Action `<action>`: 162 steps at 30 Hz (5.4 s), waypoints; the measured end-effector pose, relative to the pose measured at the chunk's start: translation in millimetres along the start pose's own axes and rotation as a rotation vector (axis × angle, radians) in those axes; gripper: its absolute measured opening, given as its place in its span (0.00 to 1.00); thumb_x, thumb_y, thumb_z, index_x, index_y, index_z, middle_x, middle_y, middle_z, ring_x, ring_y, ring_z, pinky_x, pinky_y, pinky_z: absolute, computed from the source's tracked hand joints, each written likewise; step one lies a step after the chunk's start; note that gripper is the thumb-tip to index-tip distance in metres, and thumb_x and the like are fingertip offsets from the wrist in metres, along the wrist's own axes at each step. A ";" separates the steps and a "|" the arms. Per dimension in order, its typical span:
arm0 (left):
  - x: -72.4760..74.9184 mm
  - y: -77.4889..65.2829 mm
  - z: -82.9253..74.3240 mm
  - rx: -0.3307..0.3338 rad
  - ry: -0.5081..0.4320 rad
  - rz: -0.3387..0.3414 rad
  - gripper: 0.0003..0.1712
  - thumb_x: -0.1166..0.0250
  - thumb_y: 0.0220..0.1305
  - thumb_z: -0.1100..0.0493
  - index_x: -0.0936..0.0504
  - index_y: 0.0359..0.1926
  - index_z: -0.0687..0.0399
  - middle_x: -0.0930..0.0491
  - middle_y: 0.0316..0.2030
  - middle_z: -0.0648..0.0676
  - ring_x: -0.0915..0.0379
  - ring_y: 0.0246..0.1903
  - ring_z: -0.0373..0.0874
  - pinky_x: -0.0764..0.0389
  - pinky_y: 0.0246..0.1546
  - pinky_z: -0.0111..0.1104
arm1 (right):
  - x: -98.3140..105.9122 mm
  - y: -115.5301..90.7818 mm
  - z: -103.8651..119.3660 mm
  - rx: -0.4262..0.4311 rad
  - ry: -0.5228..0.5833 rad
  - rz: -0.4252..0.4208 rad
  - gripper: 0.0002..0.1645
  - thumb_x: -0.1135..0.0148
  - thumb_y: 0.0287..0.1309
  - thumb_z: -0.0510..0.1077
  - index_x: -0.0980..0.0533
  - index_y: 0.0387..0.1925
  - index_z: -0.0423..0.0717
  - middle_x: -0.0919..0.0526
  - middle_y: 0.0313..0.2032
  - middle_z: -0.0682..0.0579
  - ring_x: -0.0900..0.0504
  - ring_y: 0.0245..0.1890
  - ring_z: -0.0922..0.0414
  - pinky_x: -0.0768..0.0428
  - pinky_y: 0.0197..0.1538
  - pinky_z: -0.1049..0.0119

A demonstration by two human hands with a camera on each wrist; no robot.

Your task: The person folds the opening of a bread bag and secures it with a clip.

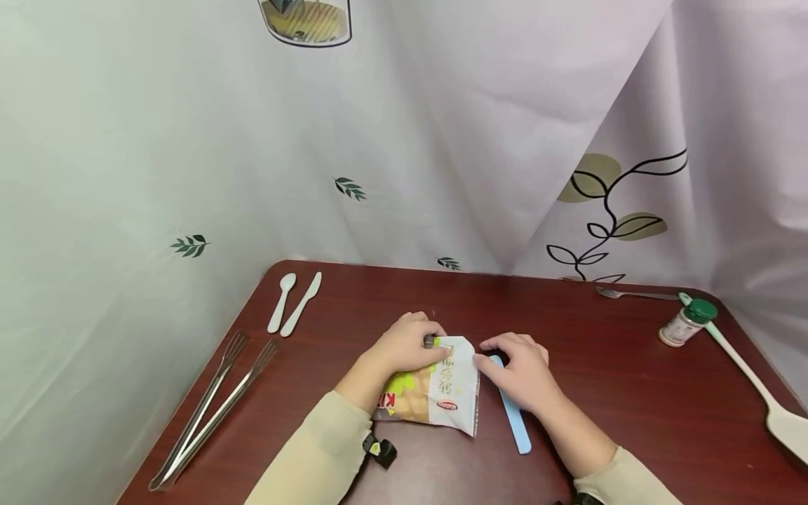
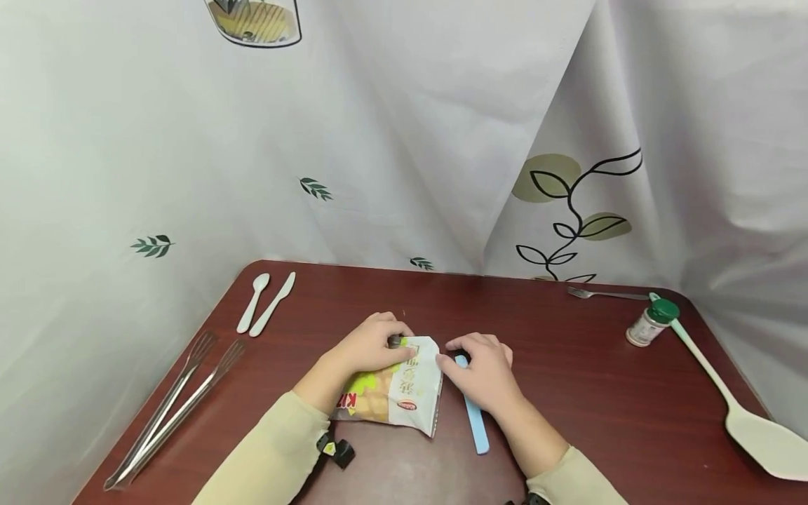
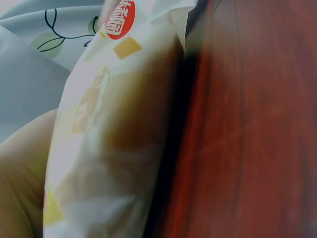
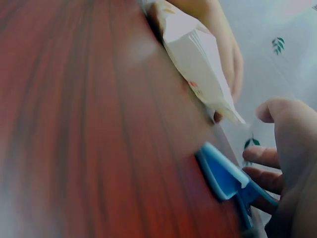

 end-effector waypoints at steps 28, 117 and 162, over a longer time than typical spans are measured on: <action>0.8 -0.4 22.0 0.093 -0.282 -0.178 0.04 0.32 0.74 0.52 0.11 0.40 0.40 0.20 0.29 0.38 0.25 0.31 0.37 0.23 0.37 0.34 | -13.8 6.7 -1.6 0.046 0.084 -0.007 0.07 0.22 0.60 0.49 0.11 0.40 0.54 0.10 0.43 0.58 0.22 0.54 0.49 0.40 0.60 0.37; -14.3 1.0 26.4 0.239 -0.625 -0.057 0.10 0.27 0.69 0.50 0.07 0.37 0.50 0.13 0.32 0.45 0.20 0.33 0.40 0.20 0.37 0.33 | -11.0 6.9 7.3 0.240 0.409 -0.007 0.11 0.18 0.54 0.34 0.07 0.35 0.52 0.10 0.33 0.61 0.14 0.37 0.59 0.20 0.44 0.70; -14.8 2.5 28.3 0.214 -0.555 -0.105 0.08 0.27 0.71 0.51 0.08 0.36 0.48 0.14 0.31 0.43 0.21 0.34 0.38 0.21 0.38 0.34 | 6.5 -0.7 -31.6 -0.121 0.235 0.586 0.22 0.24 0.62 0.48 0.29 0.22 0.48 0.27 0.19 0.57 0.27 0.22 0.60 0.27 0.27 0.65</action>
Point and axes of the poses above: each hand's wrist, its own y-axis towards the middle knuckle, its own x-axis out of the back of the hand, z = x × y, the point moved 10 cm from there along y, towards the middle knuckle
